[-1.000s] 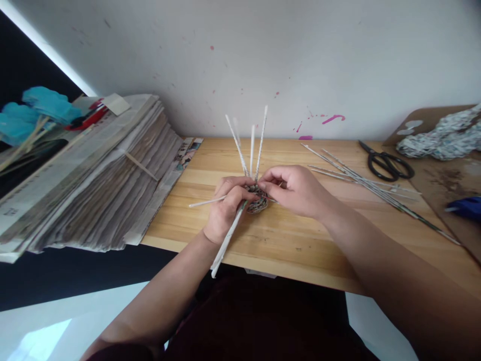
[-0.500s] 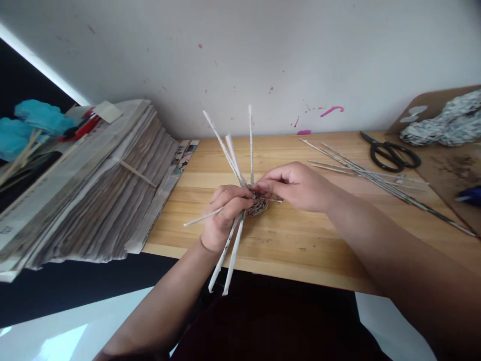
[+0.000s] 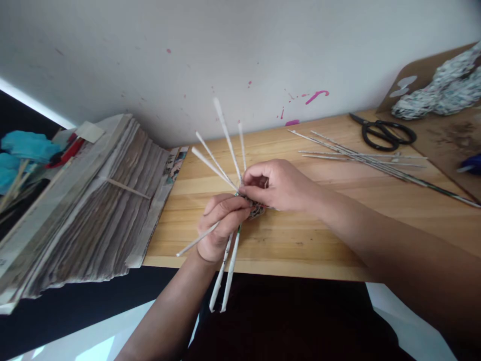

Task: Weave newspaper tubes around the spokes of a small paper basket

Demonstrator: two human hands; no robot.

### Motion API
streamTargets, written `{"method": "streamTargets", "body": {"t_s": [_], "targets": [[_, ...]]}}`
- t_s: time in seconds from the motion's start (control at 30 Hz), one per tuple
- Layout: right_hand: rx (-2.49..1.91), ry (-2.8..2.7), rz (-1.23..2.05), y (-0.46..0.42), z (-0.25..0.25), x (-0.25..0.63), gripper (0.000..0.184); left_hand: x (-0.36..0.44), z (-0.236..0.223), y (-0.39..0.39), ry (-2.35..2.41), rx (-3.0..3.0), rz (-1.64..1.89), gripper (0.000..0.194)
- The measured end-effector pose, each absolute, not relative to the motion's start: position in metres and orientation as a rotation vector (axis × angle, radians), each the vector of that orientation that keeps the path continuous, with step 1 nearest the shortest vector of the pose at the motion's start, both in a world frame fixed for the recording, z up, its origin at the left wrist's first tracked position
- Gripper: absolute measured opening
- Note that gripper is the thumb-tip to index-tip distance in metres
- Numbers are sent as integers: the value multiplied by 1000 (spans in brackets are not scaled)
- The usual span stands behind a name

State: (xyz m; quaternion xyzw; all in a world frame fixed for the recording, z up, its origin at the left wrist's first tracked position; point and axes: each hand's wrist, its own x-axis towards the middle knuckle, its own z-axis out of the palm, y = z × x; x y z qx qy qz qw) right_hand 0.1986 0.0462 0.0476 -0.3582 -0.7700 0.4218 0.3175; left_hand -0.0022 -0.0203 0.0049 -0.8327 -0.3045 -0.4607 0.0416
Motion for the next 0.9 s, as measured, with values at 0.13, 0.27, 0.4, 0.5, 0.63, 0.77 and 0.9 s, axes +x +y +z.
{"method": "streamTargets", "body": {"t_s": [0.13, 0.27, 0.4, 0.5, 0.63, 0.77, 0.9], "targets": [[-981, -1856, 1256, 49, 43, 197, 11, -2, 3, -20, -933, -2537, -1413, 12], [-1004, -1615, 1534, 51, 43, 195, 5, -2, 0, -18, -959, -2478, -1436, 9], [-1073, -1472, 1701, 50, 49, 195, 9, 2, 3, -14, -945, -2447, -1445, 12], [-1088, -1427, 1769, 51, 52, 195, 12, 6, 6, -13, -962, -2417, -1465, 19], [-1065, -1404, 1823, 55, 50, 197, 12, 9, 5, -11, -1018, -2361, -1470, 22], [-1041, -1403, 1856, 56, 49, 198, 12, 8, 3, -13, -1082, -2338, -1434, 22], [-1033, -1375, 1871, 57, 48, 197, 13, 7, 4, -16, -1128, -2367, -1373, 20]]}}
